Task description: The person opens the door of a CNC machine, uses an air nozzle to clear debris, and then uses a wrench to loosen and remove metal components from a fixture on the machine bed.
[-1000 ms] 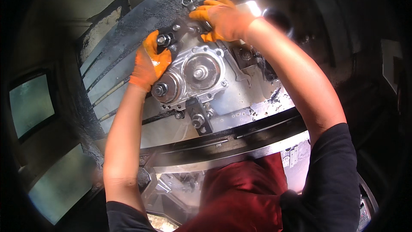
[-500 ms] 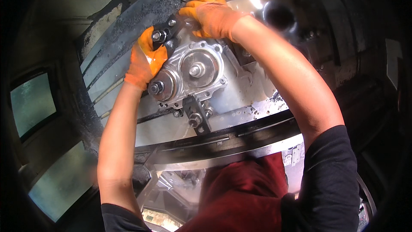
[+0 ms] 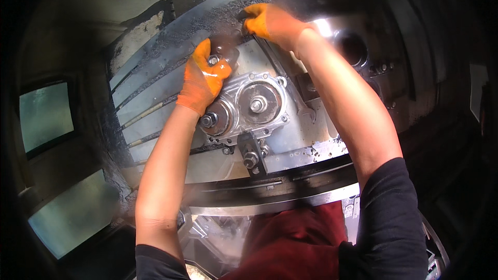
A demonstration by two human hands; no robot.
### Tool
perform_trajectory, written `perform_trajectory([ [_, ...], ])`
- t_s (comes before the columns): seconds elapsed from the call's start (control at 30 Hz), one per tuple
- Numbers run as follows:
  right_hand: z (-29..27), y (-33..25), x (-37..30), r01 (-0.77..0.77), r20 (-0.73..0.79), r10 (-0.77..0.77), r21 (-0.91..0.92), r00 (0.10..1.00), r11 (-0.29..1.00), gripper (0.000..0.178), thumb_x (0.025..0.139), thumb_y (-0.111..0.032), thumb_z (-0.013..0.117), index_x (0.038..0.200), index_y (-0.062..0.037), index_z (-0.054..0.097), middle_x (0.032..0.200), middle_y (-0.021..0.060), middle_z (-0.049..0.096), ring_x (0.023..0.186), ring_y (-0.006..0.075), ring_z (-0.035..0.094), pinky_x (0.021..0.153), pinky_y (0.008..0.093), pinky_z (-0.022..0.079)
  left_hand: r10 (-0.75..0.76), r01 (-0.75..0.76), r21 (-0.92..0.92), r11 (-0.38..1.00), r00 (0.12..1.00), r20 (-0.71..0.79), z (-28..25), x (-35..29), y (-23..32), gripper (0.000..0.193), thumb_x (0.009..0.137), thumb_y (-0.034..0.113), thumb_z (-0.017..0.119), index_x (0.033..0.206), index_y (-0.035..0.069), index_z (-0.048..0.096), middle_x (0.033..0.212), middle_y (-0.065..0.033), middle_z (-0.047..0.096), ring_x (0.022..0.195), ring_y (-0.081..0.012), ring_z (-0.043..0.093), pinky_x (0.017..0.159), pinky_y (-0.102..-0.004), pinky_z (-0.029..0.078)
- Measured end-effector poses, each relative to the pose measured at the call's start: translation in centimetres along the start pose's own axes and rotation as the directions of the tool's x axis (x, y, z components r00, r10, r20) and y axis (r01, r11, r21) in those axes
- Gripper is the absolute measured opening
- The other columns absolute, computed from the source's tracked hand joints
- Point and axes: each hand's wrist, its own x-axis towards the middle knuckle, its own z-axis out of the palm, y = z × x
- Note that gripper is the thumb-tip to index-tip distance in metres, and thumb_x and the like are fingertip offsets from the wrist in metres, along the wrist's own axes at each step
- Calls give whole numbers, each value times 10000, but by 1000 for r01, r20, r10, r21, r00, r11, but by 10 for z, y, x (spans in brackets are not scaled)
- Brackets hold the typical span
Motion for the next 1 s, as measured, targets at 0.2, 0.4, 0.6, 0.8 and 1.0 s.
perform_trajectory([
  [0.2,-12,-42,-4,177,380,40,-520,924,836,279,905,-226,644,1104,-31,644,985,98,709,829,217,676,734,348,533,-70,71,-33,997,997,19,0,-2,-16,438,842,95,636,1241,-61,544,1044,-149,672,948,-193,635,856,-302,495],
  [0.4,12,-44,5,-387,302,431,-195,850,901,216,917,-156,577,1120,-91,613,925,136,689,798,279,670,664,392,528,-8,10,96,995,1000,-27,1,-5,-18,557,843,74,642,1326,-110,434,1107,-185,653,1008,-220,638,893,-316,499],
  [0.6,36,-29,8,-264,138,303,-243,943,933,444,988,-397,403,1019,-40,666,837,148,655,728,251,633,638,363,499,102,-90,201,975,993,-53,4,-8,-35,582,834,92,659,1331,-101,426,1164,-216,641,1058,-304,639,941,-382,495],
  [0.8,20,-40,-2,-143,325,174,-116,930,983,417,996,-402,451,981,-53,678,832,91,663,686,182,597,621,330,473,200,-181,173,968,975,-98,10,-9,-51,641,819,106,685,1351,-70,373,1193,-222,614,1080,-345,624,954,-423,490],
  [1.0,8,-52,8,188,435,65,-514,898,837,454,957,-490,530,1074,-80,686,982,149,688,899,272,654,763,368,516,114,-111,115,987,993,-18,5,-4,-53,640,823,96,680,1359,-46,361,1215,-227,602,1104,-342,612,957,-418,486],
])
